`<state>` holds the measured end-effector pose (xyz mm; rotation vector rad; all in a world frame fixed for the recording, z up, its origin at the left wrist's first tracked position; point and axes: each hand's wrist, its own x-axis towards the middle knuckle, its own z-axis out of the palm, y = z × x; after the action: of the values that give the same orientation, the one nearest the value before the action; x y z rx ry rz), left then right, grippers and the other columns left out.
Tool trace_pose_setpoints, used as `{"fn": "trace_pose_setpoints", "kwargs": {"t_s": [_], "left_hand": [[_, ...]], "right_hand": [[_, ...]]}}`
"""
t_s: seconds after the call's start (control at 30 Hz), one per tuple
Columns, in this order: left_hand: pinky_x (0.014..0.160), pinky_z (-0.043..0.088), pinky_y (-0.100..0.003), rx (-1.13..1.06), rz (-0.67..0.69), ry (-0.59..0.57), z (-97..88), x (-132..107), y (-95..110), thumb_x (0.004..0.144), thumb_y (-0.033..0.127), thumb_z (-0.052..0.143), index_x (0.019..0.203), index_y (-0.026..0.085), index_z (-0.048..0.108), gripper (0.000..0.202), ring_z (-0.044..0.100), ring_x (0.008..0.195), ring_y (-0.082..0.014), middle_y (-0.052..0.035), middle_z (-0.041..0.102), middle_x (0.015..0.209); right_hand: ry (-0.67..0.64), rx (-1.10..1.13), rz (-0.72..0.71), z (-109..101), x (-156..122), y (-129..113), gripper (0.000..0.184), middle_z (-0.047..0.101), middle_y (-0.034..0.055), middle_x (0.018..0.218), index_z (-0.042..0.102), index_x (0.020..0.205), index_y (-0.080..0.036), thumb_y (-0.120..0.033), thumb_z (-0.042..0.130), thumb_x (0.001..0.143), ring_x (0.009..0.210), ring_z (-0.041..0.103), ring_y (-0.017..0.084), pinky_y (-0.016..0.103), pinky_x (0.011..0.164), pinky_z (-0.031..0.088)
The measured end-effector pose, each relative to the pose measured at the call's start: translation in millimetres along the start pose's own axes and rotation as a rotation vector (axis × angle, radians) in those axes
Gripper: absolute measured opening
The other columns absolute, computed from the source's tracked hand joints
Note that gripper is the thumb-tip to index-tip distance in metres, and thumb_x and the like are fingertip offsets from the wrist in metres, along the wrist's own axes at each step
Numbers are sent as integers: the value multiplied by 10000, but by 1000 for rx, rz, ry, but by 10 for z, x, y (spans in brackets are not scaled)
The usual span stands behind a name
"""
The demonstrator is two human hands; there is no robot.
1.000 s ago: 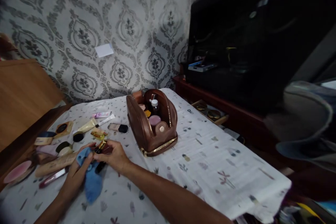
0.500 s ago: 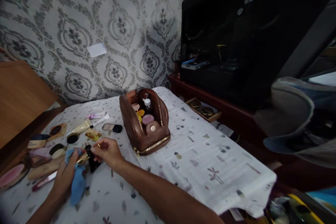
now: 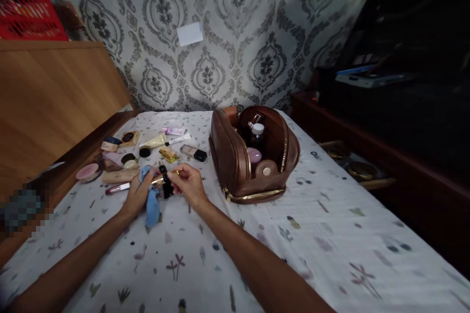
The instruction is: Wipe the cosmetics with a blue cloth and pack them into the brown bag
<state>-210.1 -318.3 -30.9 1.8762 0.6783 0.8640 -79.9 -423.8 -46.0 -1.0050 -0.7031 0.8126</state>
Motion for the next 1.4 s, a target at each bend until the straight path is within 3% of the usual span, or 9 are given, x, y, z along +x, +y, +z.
{"fn": "trace_pose_setpoints", "kwargs": {"t_s": [0.13, 0.3, 0.47, 0.53, 0.67, 0.8, 1.1, 1.2, 1.4], "left_hand": [[844, 460, -303, 70, 121, 4, -18, -30, 57, 913, 616, 511, 851, 209, 645, 433, 582, 847, -211, -21, 633, 821], [830, 495, -344, 16, -37, 31, 1, -13, 115, 778, 776, 563, 807, 206, 663, 579, 627, 835, -252, -34, 672, 779], [552, 470, -271, -153, -311, -58, 6, -1, 45, 695, 789, 652, 867, 175, 660, 637, 578, 591, -185, -1, 624, 650], [494, 439, -256, -182, -335, -60, 8, -1, 24, 698, 767, 672, 890, 174, 659, 623, 541, 531, -166, 15, 606, 625], [576, 479, -277, -96, -161, 22, 14, 11, 65, 720, 737, 667, 804, 183, 660, 560, 583, 627, -196, -6, 631, 666], [712, 476, -282, 39, 51, 51, 9, 18, 115, 800, 667, 610, 754, 196, 641, 474, 570, 715, -195, -4, 613, 703], [785, 460, -265, 40, 128, 4, -29, 5, 13, 888, 489, 578, 872, 203, 639, 293, 588, 801, -183, 0, 632, 814], [795, 473, -256, -94, 41, 27, 5, 24, -28, 856, 538, 629, 875, 198, 655, 341, 600, 819, -173, 0, 641, 831], [671, 531, -248, -527, -350, 67, 104, 37, -20, 645, 599, 819, 950, 168, 691, 543, 673, 779, -172, -41, 718, 889]], "right_hand": [[15, 29, 31, 9, -8, 24, 483, 577, -58, 526, 575, 771, -201, -600, 811, 638, 372, 463, 78, 204, 378, 341], [6, 39, -49, 31, -10, 41, 478, 576, -51, 586, 595, 837, -218, -592, 819, 641, 438, 515, 102, 225, 427, 391], [-13, -27, -92, 60, -64, 1, 444, 588, -32, 654, 638, 907, -219, -563, 807, 682, 508, 545, 113, 242, 503, 427], [-24, -42, -89, 60, -76, -14, 452, 587, -29, 649, 650, 915, -210, -591, 777, 706, 506, 546, 112, 245, 509, 431], [-30, -50, -80, 35, -55, -13, 513, 592, -15, 649, 684, 954, -193, -659, 710, 741, 518, 569, 127, 247, 486, 428], [-16, -29, -79, 8, -21, 27, 523, 615, -11, 683, 691, 998, -189, -634, 731, 726, 521, 585, 125, 243, 480, 425], [23, -26, -26, -5, -25, 13, 492, 633, -7, 673, 658, 988, -183, -579, 752, 713, 512, 587, 129, 231, 451, 401], [34, -39, -34, -5, -22, 4, 480, 629, -9, 663, 648, 964, -185, -584, 744, 716, 512, 574, 124, 230, 452, 404], [100, -67, -78, -18, -16, 8, 438, 629, -4, 717, 633, 973, -201, -558, 737, 742, 564, 589, 133, 227, 450, 417]]}}
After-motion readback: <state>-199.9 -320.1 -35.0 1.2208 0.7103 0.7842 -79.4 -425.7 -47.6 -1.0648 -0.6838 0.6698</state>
